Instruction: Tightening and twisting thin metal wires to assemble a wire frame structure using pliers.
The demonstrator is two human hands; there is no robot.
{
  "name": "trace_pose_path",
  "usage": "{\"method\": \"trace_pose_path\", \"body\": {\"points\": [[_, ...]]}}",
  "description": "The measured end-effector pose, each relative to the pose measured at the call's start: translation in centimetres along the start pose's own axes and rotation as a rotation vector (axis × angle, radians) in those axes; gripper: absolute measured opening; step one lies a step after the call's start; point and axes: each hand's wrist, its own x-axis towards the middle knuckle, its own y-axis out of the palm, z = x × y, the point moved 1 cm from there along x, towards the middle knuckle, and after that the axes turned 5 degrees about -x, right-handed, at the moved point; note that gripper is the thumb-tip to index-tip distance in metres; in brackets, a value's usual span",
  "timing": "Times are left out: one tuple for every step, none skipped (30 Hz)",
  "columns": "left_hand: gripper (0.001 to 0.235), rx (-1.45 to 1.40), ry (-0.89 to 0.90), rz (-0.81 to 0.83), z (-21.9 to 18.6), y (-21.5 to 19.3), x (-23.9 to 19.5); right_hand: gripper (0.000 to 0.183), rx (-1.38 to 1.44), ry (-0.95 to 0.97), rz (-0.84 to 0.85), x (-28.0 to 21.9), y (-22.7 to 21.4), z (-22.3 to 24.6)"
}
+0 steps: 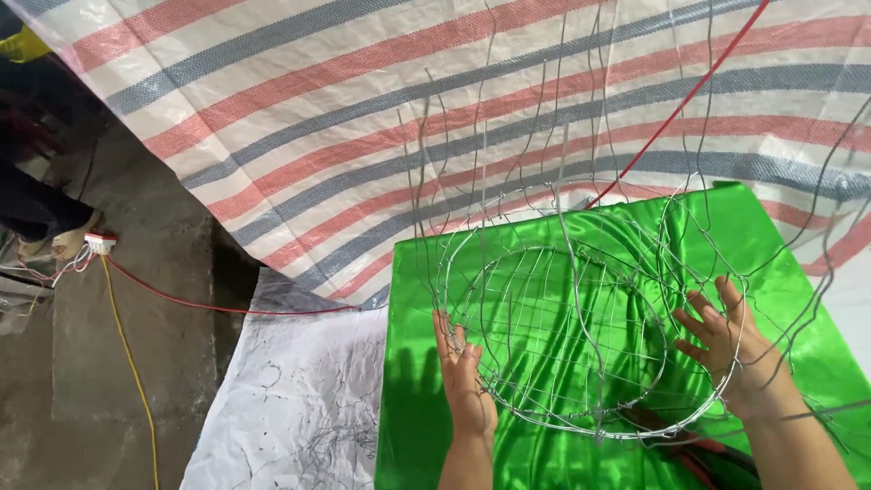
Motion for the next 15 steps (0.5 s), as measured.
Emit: {"method": "trace_pose_path", "body": {"points": [[0.08,0.008,0.02,0.008,0.1,-0.1,0.0,0.082,0.036,0.009,0.005,0.3,-0.2,-0.4],[0.078,0.011,0.044,0.017,0.2,-0.1,0.2,0.074,0.072,0.011,0.012,0.8,-0.4,-0.6],[0.078,0.012,0.037,0.018,0.3,-0.3,0.2,0.074,0.07,0.015,0.006,2.8,-2.2,-3.2],[0.077,-0.006,0.042,0.01,0.5,-0.4,0.2,0.079,0.5,-0.181,0.355,4.8,-3.8,-5.5],[0.076,-0.024,0.047,0.002,0.6,-0.5,0.2,0.099,0.964,-0.298,0.759,6.6,-5.5,-7.7],[0.076,-0.025,0.044,0.007,0.2,-0.2,-0.1,0.099,0.962,-0.302,0.755,6.7,-5.7,-8.0],[0.077,-0.017,0.016,-0.028,-0.3,0.1,-0.3,0.08,1.12,-0.245,0.846,6.7,-5.8,-8.3],[0.077,-0.009,-0.011,-0.064,-0.8,0.4,-0.6,0.063,1.286,-0.183,0.937,6.8,-5.9,-8.5],[0.077,-0.012,-0.013,-0.061,-0.9,0.4,-0.6,0.063,1.283,-0.187,0.935,4.8,-4.5,-6.9],[0.082,-0.027,-0.047,-0.074,-1.0,0.5,-0.5,0.046,0.782,-0.11,0.441,3.2,-3.2,-5.5],[0.088,-0.041,-0.081,-0.087,-1.1,0.6,-0.5,0.055,0.275,0.026,-0.018,1.5,-2.1,-4.1],[0.088,-0.047,-0.079,-0.087,-1.9,0.8,-0.7,0.055,0.272,0.022,-0.015,2.3,-3.4,-6.2],[0.091,-0.011,-0.147,-0.096,-2.6,1.0,-0.8,0.057,0.802,-0.103,0.391,3.0,-4.4,-7.9],[0.095,0.023,-0.216,-0.107,-3.4,1.1,-1.1,0.062,1.318,-0.174,0.83,3.6,-5.6,-9.6],[0.095,0.016,-0.214,-0.11,-3.3,0.9,-0.8,0.062,1.311,-0.172,0.835,2.9,-5.3,-9.4]]}}
